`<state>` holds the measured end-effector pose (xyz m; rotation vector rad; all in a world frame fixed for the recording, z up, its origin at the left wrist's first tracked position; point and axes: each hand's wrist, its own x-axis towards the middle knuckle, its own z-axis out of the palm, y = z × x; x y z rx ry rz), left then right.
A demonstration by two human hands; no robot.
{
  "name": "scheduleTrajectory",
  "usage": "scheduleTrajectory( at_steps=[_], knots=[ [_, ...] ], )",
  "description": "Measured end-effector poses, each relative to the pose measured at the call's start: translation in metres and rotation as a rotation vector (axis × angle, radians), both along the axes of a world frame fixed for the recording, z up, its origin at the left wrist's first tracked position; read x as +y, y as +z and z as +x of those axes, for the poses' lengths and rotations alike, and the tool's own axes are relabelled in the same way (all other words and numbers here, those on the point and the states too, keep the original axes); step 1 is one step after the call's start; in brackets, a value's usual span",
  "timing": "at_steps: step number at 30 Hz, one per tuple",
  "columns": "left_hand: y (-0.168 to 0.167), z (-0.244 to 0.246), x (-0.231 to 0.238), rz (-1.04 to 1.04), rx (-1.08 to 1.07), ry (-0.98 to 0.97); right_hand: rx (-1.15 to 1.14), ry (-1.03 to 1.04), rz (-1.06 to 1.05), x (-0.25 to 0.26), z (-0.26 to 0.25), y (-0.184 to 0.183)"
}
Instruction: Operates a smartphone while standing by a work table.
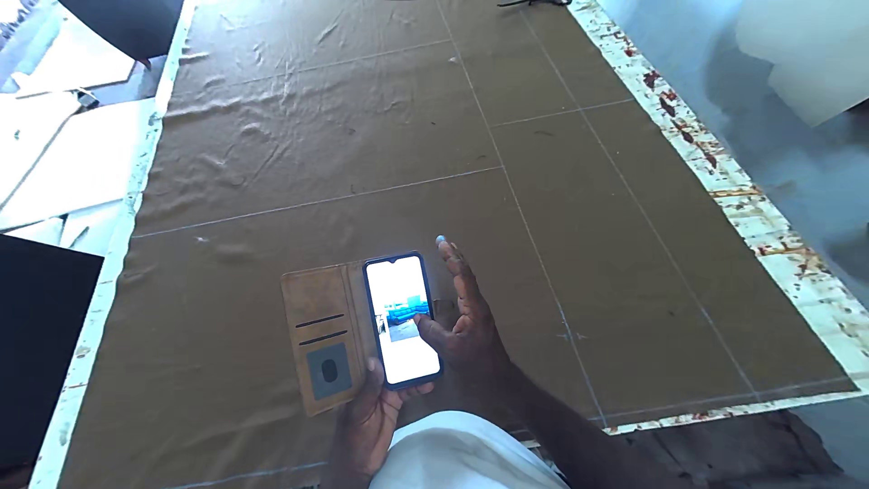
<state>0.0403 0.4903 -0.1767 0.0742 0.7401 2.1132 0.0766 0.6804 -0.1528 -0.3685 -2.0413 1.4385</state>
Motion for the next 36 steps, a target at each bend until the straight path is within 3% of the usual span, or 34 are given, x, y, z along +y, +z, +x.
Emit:
scheduleTrajectory(
  at_steps=[12, 17, 22, 27, 32, 36],
  knots=[
    [-0.001, 0.0, 0.0, 0.013, -0.002, -0.001, -0.032, 0.039, -0.02, -0.004, -0.002, 0.007],
    [-0.001, 0.0, 0.0, 0.025, -0.001, 0.002, -0.041, 0.041, 0.063, -0.004, -0.006, 0.006],
    [0.0, -0.001, -0.001, 0.018, -0.004, 0.012, 0.051, 0.081, -0.098, 0.004, -0.004, 0.019],
    [-0.002, -0.003, -0.001, 0.016, -0.003, 0.006, 0.117, 0.127, 0.117, 0.017, -0.001, 0.011],
    [-0.001, -0.002, 0.0, -0.012, 0.021, 0.013, 0.226, 0.113, 0.2, 0.015, -0.002, 0.002],
    [-0.001, -0.002, 0.0, -0.019, 0.013, 0.013, 0.194, 0.14, 0.33, 0.017, -0.005, 0.001]
  ],
)
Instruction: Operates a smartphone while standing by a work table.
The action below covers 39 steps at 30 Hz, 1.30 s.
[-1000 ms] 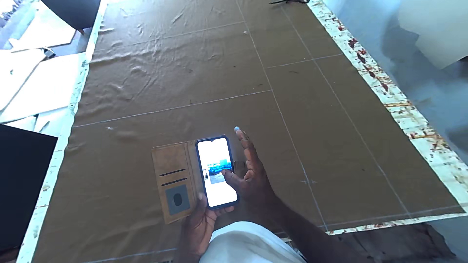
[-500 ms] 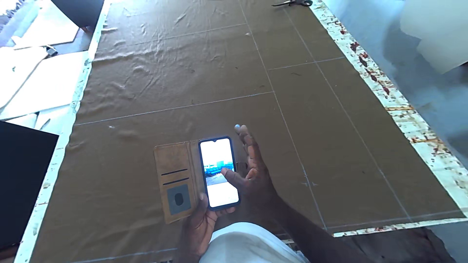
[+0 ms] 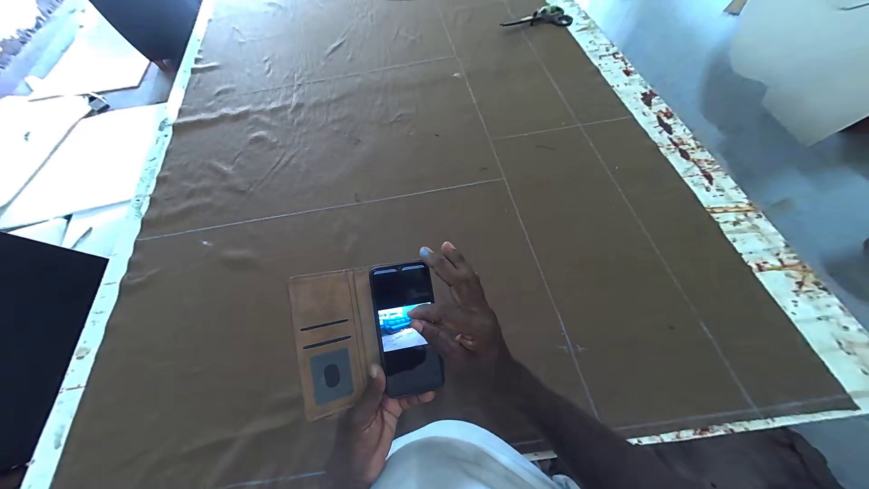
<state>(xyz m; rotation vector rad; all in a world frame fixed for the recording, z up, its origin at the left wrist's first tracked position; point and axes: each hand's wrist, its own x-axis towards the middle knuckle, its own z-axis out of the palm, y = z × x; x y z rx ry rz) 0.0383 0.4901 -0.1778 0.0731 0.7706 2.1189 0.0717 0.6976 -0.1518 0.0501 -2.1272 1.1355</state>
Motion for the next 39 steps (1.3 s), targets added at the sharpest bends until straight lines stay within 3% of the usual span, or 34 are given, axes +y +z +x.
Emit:
scheduleTrajectory(
  at_steps=[8, 18, 25, 39],
  knots=[
    [-0.004, 0.001, -0.001, -0.016, 0.026, 0.0, -0.093, -0.005, 0.208, 0.003, -0.004, -0.002],
    [-0.007, 0.002, -0.002, -0.009, 0.0, 0.007, -0.283, -0.044, 0.177, 0.009, 0.005, -0.004],
    [-0.003, 0.003, 0.0, -0.008, 0.024, -0.008, -0.156, -0.024, 0.202, 0.0, 0.003, -0.001],
    [-0.001, 0.001, -0.001, 0.057, -0.015, -0.014, -0.148, -0.027, 0.217, 0.006, 0.014, 0.0]
  ],
)
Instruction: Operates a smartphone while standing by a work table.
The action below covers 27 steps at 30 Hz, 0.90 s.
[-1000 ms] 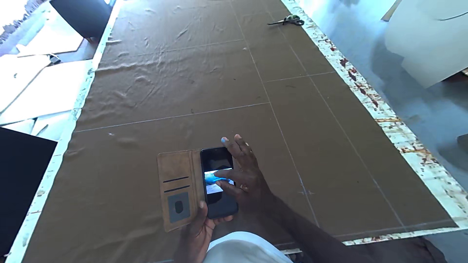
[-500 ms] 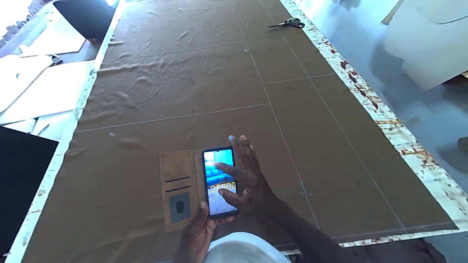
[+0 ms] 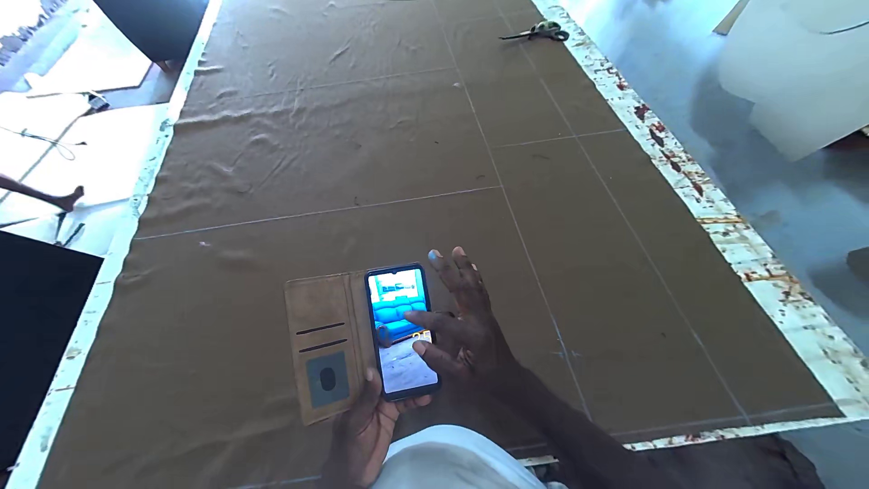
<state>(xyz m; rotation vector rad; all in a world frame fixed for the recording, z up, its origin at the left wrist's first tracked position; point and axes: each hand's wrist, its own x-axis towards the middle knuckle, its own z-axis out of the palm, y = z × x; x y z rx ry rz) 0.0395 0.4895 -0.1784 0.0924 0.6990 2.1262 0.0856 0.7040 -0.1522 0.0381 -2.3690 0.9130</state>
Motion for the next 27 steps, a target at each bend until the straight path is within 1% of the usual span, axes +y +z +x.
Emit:
scheduleTrajectory(
  at_steps=[3, 8, 15, 19, 27],
  knots=[
    [0.002, 0.0, 0.001, 0.008, 0.008, -0.017, 0.018, 0.031, 0.012, -0.005, -0.002, 0.0],
    [0.0, 0.001, -0.001, 0.019, -0.012, 0.002, 0.072, 0.029, -0.03, 0.004, 0.002, -0.006],
    [0.0, 0.001, 0.001, 0.027, -0.016, 0.008, 0.053, 0.068, -0.039, 0.001, 0.005, -0.005],
    [-0.002, 0.002, 0.0, 0.034, -0.018, 0.01, 0.039, 0.056, -0.031, 0.001, 0.007, -0.007],
    [-0.001, 0.0, 0.0, 0.023, -0.003, 0.01, 0.051, 0.07, -0.1, -0.001, 0.006, -0.008]
  ],
)
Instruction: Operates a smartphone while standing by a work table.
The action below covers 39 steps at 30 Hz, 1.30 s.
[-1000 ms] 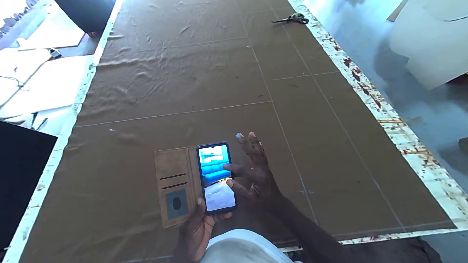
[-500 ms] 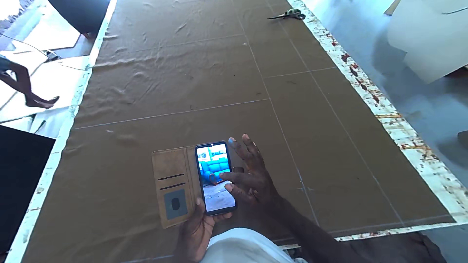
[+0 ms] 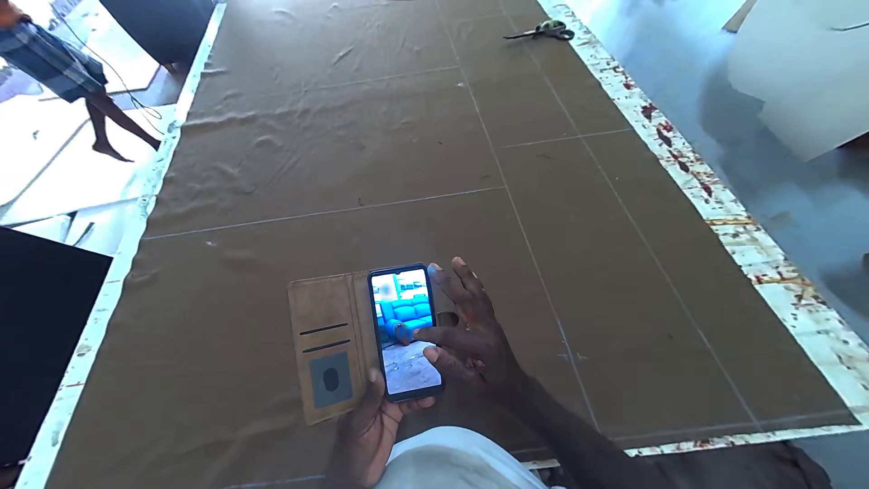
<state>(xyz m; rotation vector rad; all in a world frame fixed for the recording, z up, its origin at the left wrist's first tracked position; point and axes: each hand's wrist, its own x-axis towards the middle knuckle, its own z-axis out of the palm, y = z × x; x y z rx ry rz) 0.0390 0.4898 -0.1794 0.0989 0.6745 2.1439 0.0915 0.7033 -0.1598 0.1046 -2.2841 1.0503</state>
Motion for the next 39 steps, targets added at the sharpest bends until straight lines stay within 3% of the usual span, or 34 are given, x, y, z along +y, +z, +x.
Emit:
scheduleTrajectory(
  at_steps=[14, 22, 39],
  knots=[
    [-0.002, -0.003, -0.003, -0.005, 0.012, -0.002, 0.002, 0.038, -0.022, 0.0, 0.0, 0.0],
    [-0.004, -0.004, -0.002, 0.004, 0.018, -0.002, 0.121, -0.022, -0.145, -0.002, -0.006, 0.001],
    [-0.006, -0.003, -0.001, -0.036, -0.003, 0.01, -0.003, 0.04, -0.052, 0.002, 0.0, -0.013]
  ],
)
